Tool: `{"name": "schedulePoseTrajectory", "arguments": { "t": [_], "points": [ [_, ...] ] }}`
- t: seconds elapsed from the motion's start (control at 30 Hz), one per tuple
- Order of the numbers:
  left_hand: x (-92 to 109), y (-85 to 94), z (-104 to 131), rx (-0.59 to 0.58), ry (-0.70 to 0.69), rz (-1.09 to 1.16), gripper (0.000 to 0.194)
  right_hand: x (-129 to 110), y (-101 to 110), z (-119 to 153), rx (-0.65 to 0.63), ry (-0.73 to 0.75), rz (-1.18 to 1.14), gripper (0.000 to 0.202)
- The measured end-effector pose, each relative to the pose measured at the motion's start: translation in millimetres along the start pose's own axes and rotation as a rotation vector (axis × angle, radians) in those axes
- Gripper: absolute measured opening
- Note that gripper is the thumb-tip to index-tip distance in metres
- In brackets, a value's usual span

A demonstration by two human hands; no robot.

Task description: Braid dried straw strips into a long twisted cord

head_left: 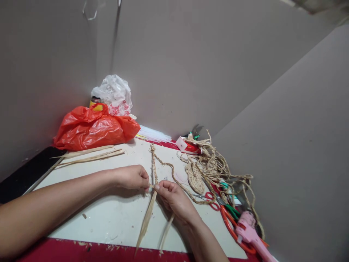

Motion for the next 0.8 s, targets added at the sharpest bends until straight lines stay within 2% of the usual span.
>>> {"name": "schedulePoseTrajectory", "arguments": {
  "t": [0.17,0.33,0.4,0.5,0.67,0.8],
  "points": [
    [4.2,16.6,7.4,-0.105,0.015,-0.155,0.017,2.4,-0.6,-2.3,-0.036,-0.058,-0.087,0.040],
    [8.9,42.2,20.7,-0.112,0.081,-0.212,0.015,1.1,0.3,-1.5,-0.043,-0.068,-0.129,0.040],
    [7.4,55.3,24.6,-0.043,0.088,-0.251,0.014,1.2,1.8,-1.5,-0.051,-0.061,-0.138,0.039],
    [-2.9,80.1,28.3,0.145,0.144,-0.332,0.014,2.9,3.5,-2.4,-0.073,-0.065,-0.158,0.040],
    [-35.5,123.6,40.0,0.430,0.306,-0.487,0.012,5.8,3.1,-4.4,-0.115,-0.077,-0.176,0.042],
    [-60.0,141.1,57.3,0.586,0.398,-0.577,0.009,7.3,0.8,-5.0,-0.134,-0.099,-0.183,0.042]
  ]
}}
Point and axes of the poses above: each hand's wrist, its own z-axis away from the middle knuckle, its own y-axis out of the back of the hand, x = y × z, the point moved 5 cm from there along -z, towards the middle knuckle, and after that the axes turned 12 degrees about -z, right-handed, at the moved point
